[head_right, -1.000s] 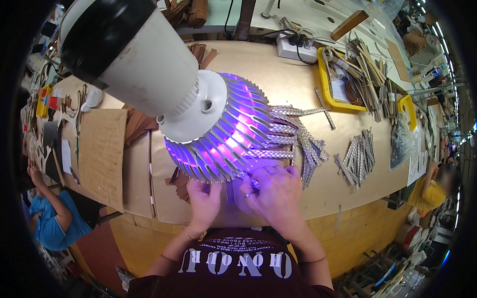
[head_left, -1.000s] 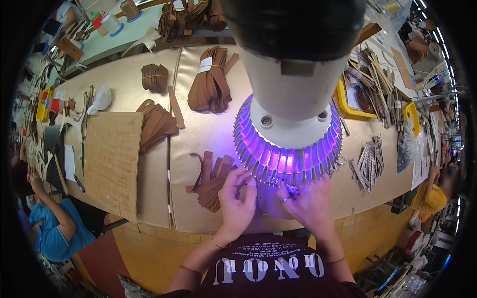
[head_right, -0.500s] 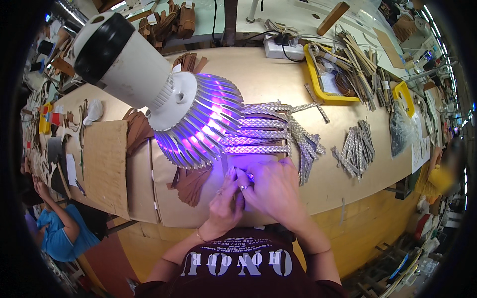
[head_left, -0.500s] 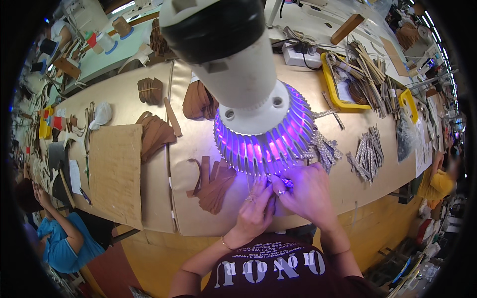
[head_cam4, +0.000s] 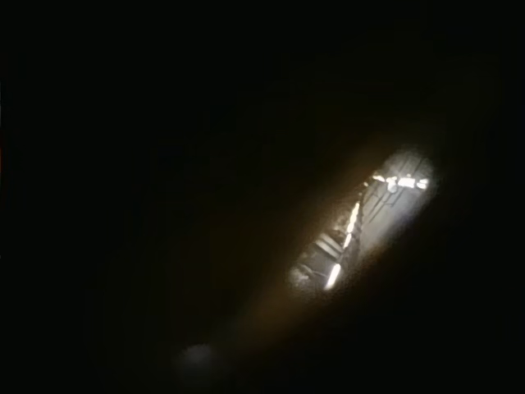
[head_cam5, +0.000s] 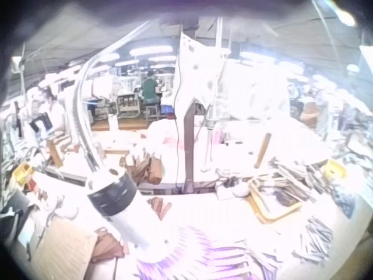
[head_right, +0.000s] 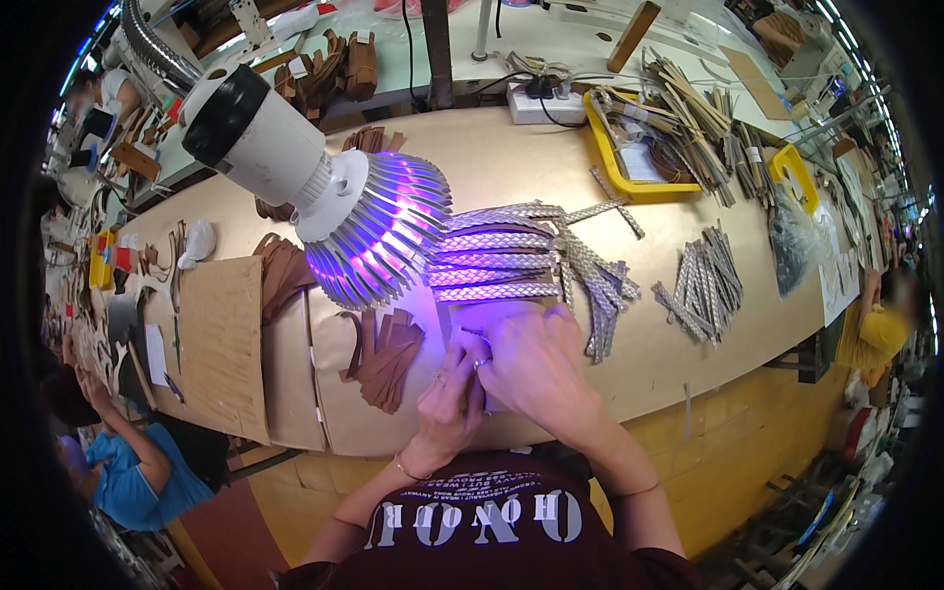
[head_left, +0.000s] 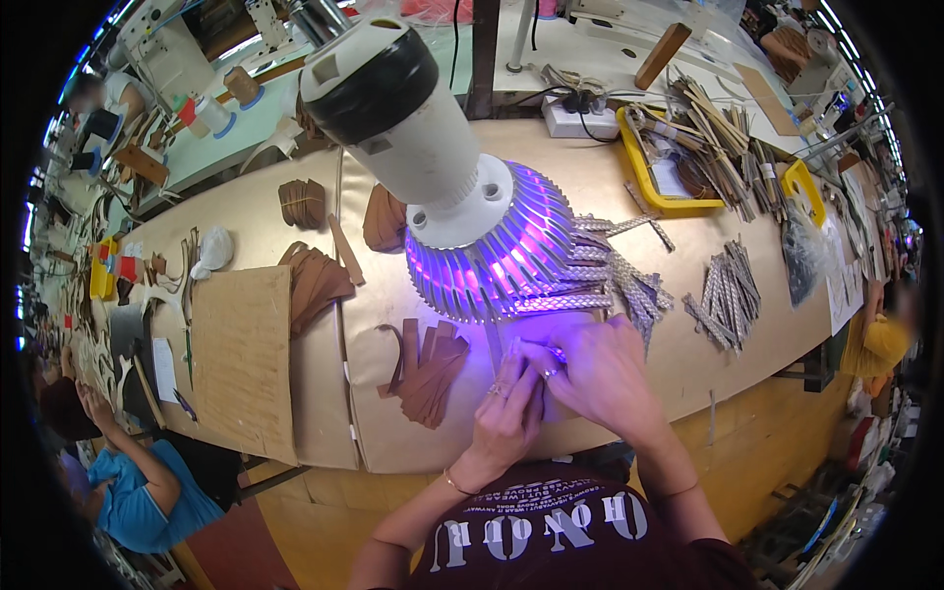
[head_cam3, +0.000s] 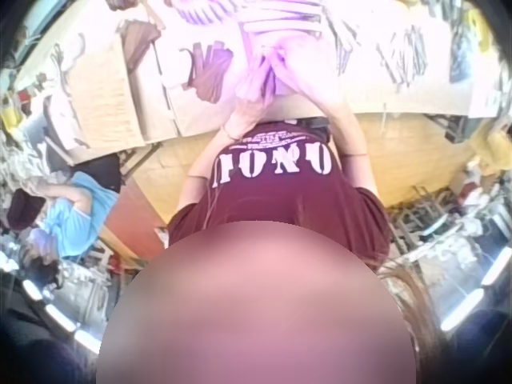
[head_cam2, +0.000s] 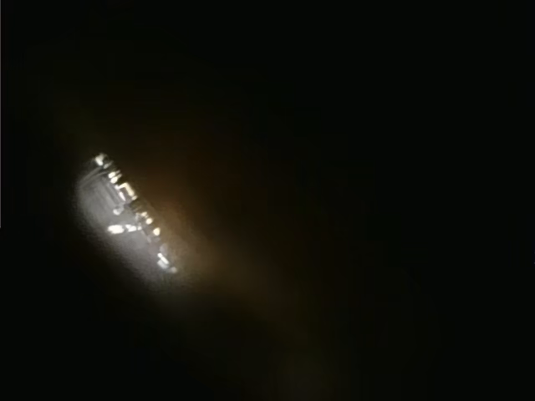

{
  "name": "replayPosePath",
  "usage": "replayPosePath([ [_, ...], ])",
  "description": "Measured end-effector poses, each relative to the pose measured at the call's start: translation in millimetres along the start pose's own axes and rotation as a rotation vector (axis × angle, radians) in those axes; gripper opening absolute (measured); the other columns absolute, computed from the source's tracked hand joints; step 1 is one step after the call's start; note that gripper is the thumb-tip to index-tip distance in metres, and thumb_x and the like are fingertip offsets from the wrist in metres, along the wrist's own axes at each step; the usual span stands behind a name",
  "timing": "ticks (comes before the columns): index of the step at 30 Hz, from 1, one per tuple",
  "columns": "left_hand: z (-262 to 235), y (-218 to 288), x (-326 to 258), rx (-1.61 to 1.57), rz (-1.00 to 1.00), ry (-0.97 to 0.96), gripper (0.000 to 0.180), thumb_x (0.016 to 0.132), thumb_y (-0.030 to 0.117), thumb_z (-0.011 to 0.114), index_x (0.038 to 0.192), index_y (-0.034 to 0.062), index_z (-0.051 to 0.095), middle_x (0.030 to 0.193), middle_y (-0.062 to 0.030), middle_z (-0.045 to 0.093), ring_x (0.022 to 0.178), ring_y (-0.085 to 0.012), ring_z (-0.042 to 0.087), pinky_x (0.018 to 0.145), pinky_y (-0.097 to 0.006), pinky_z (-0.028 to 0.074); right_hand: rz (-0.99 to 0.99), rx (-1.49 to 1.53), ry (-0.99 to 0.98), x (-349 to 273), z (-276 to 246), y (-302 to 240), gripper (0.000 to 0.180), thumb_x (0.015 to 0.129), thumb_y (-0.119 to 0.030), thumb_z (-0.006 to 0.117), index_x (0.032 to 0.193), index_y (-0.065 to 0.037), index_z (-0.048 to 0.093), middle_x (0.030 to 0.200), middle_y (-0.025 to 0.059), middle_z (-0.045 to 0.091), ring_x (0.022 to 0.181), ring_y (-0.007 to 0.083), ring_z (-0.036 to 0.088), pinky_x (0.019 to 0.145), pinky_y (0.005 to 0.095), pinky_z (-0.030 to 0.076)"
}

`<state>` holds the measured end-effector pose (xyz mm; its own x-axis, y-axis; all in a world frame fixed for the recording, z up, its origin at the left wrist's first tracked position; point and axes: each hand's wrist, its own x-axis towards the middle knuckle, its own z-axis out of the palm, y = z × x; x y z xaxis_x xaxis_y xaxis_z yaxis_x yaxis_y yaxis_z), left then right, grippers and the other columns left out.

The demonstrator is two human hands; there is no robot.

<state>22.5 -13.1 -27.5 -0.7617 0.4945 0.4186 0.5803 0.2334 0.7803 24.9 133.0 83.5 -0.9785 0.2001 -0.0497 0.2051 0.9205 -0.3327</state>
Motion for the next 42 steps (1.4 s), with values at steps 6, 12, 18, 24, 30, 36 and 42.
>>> replayPosePath([
  [6,-1.4,-0.9,0.4,0.034,-0.011,-0.022,0.034,0.087,0.002,0.065,0.121,0.0001,0.064,0.132,-0.0283,0.055,0.12,-0.0376,0.059,0.098,-0.04,0.05,0.115,0.046,-0.013,-16.7,-40.8,24.8,0.04,0.083,-0.044,0.072,0.07,-0.006,0.069,0.053,0.0122,0.057,0.052,0.031,0.06,0.063,0.04,0.046],
  [12,-4.4,-0.4,2.2,0.039,-0.021,-0.055,0.033,0.088,0.004,0.066,0.121,0.0021,0.065,0.135,-0.0279,0.054,0.116,-0.0382,0.061,0.093,-0.04,0.053,0.159,0.155,-0.007,-19.4,-38.6,42.3,0.039,0.083,-0.04,0.075,0.072,-0.002,0.069,0.054,0.0131,0.058,0.051,0.0293,0.061,0.053,0.0367,0.046],
  [18,-7.2,0.8,4.9,0.067,0.002,-0.073,0.033,0.087,0.003,0.067,0.12,0.0023,0.065,0.135,-0.0279,0.053,0.114,-0.0385,0.063,0.092,-0.039,0.054,0.212,0.248,-0.021,-24.9,-27.8,52.9,0.039,0.084,-0.038,0.074,0.072,-0.002,0.069,0.054,0.0131,0.057,0.049,0.0297,0.059,0.051,0.0368,0.045],
  [24,-8.0,0.6,6.5,0.069,0.018,-0.084,0.032,0.086,0.0,0.066,0.118,0.0016,0.067,0.135,-0.0284,0.053,0.113,-0.0385,0.063,0.091,-0.039,0.054,0.206,0.304,0.0,-28.0,-16.3,61.6,0.039,0.084,-0.039,0.074,0.072,-0.002,0.068,0.054,0.0128,0.055,0.047,0.0297,0.056,0.051,0.0374,0.043],
  [30,-9.3,3.1,7.3,0.097,-0.001,-0.104,0.031,0.086,0.001,0.066,0.117,0.001,0.067,0.133,-0.0292,0.054,0.113,-0.0388,0.063,0.092,-0.038,0.053,0.237,0.389,-0.027,-28.7,2.2,69.7,0.04,0.085,-0.042,0.072,0.076,-0.004,0.069,0.057,0.0118,0.057,0.05,0.0279,0.057,0.052,0.0371,0.044],
  [36,-13.3,4.1,10.5,0.091,0.021,-0.134,0.031,0.088,-0.003,0.061,0.119,-0.0023,0.063,0.131,-0.0319,0.054,0.118,-0.041,0.06,0.095,-0.04,0.051,0.315,0.482,-0.104,-30.1,7.2,73.2,0.046,0.087,-0.048,0.067,0.078,-0.004,0.069,0.062,0.0137,0.063,0.059,0.0343,0.062,0.058,0.0416,0.046],
  [42,-22.5,12.5,10.5,0.34,0.057,-0.159,0.035,0.087,0.011,0.067,0.123,0.0065,0.066,0.143,-0.0298,0.044,0.135,-0.0459,0.041,0.111,-0.058,0.03,0.343,0.432,-0.065,-28.5,-3.9,55.2,0.042,0.088,-0.045,0.066,0.078,-0.004,0.07,0.064,0.0152,0.063,0.061,0.035,0.064,0.059,0.0429,0.048],
])
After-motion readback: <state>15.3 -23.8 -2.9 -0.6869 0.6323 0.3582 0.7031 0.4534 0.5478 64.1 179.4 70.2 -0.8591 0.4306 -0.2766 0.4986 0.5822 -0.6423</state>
